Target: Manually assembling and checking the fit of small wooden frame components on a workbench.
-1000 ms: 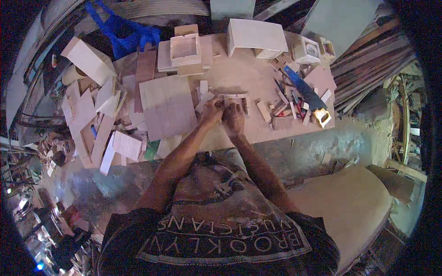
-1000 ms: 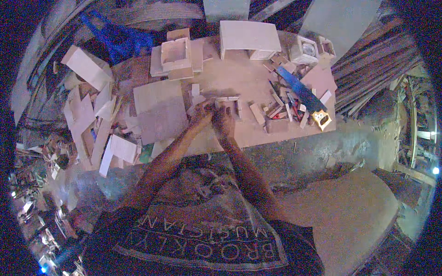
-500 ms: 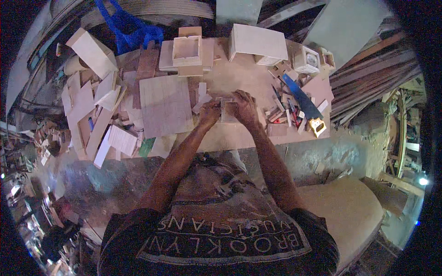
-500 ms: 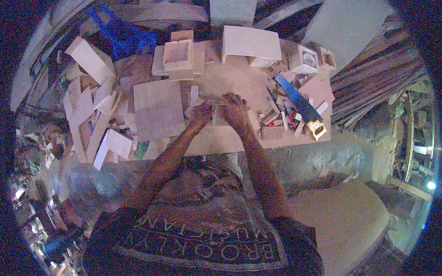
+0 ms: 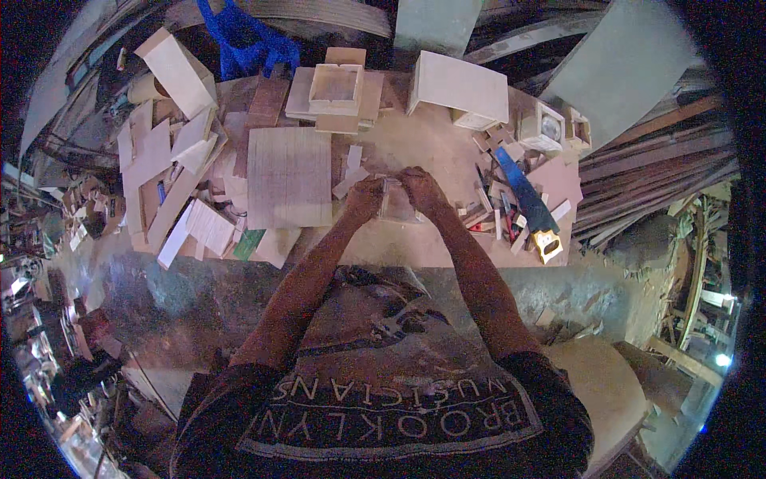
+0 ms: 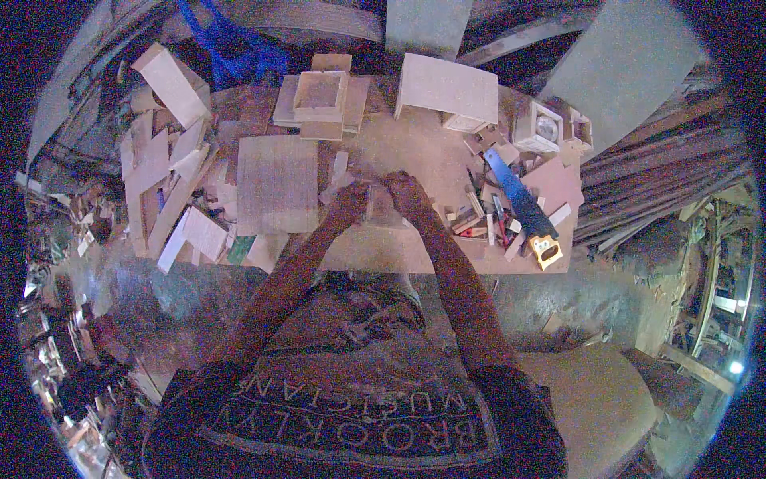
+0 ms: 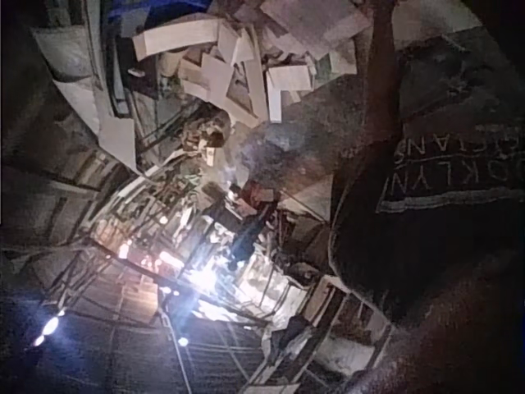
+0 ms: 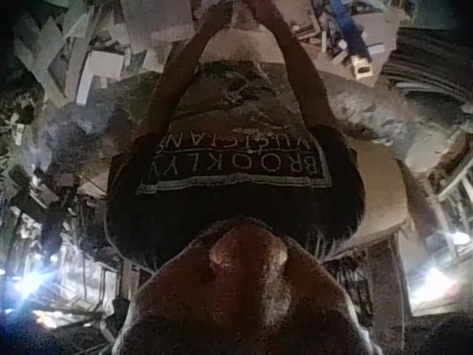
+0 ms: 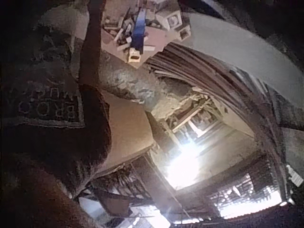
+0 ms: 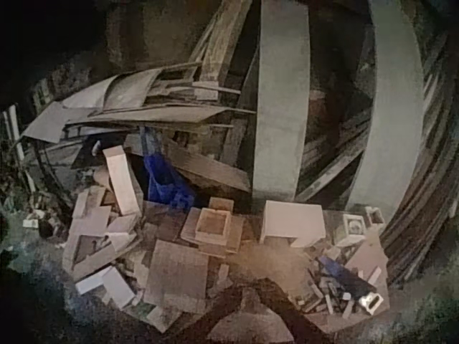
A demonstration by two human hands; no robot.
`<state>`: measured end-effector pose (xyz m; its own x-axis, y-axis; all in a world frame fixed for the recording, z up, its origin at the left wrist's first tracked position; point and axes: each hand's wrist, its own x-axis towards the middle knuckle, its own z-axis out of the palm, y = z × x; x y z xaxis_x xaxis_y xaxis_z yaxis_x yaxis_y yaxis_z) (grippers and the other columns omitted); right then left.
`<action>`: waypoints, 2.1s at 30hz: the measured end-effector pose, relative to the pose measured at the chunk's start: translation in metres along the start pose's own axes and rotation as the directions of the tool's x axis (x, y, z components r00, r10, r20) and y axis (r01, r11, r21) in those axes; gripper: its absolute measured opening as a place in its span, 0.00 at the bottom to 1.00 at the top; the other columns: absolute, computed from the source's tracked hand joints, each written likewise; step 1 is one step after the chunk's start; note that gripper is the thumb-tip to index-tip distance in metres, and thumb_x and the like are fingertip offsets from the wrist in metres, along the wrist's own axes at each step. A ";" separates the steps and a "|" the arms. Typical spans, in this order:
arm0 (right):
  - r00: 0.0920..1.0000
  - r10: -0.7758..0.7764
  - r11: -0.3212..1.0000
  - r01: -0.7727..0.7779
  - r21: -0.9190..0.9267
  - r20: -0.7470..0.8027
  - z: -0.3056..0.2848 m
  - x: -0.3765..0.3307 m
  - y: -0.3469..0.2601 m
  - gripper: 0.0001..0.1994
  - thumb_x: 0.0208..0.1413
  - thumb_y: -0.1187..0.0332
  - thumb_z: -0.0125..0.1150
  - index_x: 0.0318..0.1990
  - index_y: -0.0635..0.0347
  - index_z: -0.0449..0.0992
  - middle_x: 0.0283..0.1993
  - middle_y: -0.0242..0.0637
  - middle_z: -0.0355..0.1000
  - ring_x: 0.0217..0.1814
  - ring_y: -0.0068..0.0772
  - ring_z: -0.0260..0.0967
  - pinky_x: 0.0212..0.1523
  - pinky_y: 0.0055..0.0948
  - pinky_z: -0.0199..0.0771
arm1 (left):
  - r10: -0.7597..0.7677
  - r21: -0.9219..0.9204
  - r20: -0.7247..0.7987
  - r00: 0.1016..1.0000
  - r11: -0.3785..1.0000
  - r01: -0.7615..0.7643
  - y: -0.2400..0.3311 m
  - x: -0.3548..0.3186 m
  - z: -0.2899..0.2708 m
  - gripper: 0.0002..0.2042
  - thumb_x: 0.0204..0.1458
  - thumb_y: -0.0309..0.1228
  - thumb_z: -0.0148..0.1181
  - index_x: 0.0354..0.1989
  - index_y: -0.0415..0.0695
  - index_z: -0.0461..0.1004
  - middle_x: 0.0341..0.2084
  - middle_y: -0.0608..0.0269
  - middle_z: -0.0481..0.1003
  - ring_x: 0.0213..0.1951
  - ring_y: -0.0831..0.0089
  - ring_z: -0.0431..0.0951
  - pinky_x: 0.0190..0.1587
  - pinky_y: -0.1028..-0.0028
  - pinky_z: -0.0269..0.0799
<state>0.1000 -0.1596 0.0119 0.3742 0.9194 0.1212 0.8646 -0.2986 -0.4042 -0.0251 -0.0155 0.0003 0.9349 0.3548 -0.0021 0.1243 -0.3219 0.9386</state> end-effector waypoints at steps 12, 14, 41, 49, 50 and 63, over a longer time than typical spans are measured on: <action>0.998 0.010 1.000 -0.010 -0.005 0.061 -0.009 0.012 -0.012 0.14 0.40 0.77 0.52 0.39 0.63 0.72 0.41 0.46 0.69 0.46 0.46 0.66 0.49 0.37 0.68 | 0.023 0.348 0.038 0.999 0.937 -0.034 -0.016 -0.004 -0.004 0.16 0.42 0.29 0.54 0.43 0.45 0.72 0.40 0.54 0.73 0.39 0.56 0.75 0.42 0.63 0.71; 0.997 0.016 1.000 -0.018 0.020 0.074 -0.007 0.011 -0.010 0.14 0.41 0.76 0.52 0.40 0.63 0.72 0.41 0.46 0.69 0.47 0.45 0.66 0.49 0.37 0.68 | 0.006 0.374 0.062 0.998 0.927 -0.029 -0.015 -0.004 -0.004 0.17 0.42 0.29 0.55 0.44 0.45 0.72 0.42 0.54 0.73 0.40 0.57 0.75 0.42 0.63 0.71; 0.931 0.350 0.903 -0.307 0.302 -0.100 -0.019 -0.038 -0.008 0.16 0.46 0.71 0.59 0.45 0.63 0.70 0.39 0.49 0.70 0.34 0.44 0.71 0.36 0.37 0.72 | -0.068 0.146 0.091 0.994 0.988 0.054 0.013 0.002 -0.014 0.18 0.45 0.28 0.59 0.47 0.44 0.71 0.36 0.52 0.76 0.34 0.65 0.76 0.39 0.68 0.71; 0.949 0.262 0.957 -0.232 0.177 -0.176 -0.014 -0.040 -0.003 0.15 0.44 0.70 0.60 0.42 0.62 0.71 0.36 0.48 0.70 0.38 0.48 0.69 0.39 0.40 0.70 | -0.170 0.128 0.241 0.955 0.981 0.143 0.019 0.010 -0.021 0.18 0.43 0.25 0.57 0.47 0.46 0.72 0.31 0.50 0.75 0.33 0.63 0.76 0.38 0.68 0.72; 0.951 0.255 0.958 -0.224 0.179 -0.174 -0.015 -0.037 -0.006 0.15 0.44 0.70 0.60 0.42 0.62 0.71 0.36 0.48 0.70 0.38 0.48 0.69 0.39 0.40 0.70 | -0.173 0.130 0.233 0.957 0.981 0.146 0.012 0.009 -0.021 0.18 0.43 0.25 0.57 0.47 0.46 0.72 0.31 0.50 0.75 0.33 0.63 0.76 0.38 0.68 0.72; 0.908 0.376 0.893 -0.303 0.332 -0.183 -0.026 -0.033 -0.026 0.15 0.46 0.71 0.58 0.44 0.58 0.72 0.36 0.51 0.70 0.38 0.51 0.69 0.38 0.39 0.71 | 0.168 0.241 0.077 0.983 0.953 -0.182 -0.035 0.007 -0.009 0.16 0.42 0.25 0.56 0.42 0.38 0.68 0.32 0.48 0.73 0.36 0.55 0.75 0.38 0.62 0.70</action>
<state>0.0736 -0.1888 0.0417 0.7263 0.6761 0.1237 0.5475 -0.4603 -0.6988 -0.0261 0.0057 -0.0291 0.9652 0.2275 0.1291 0.0287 -0.5826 0.8123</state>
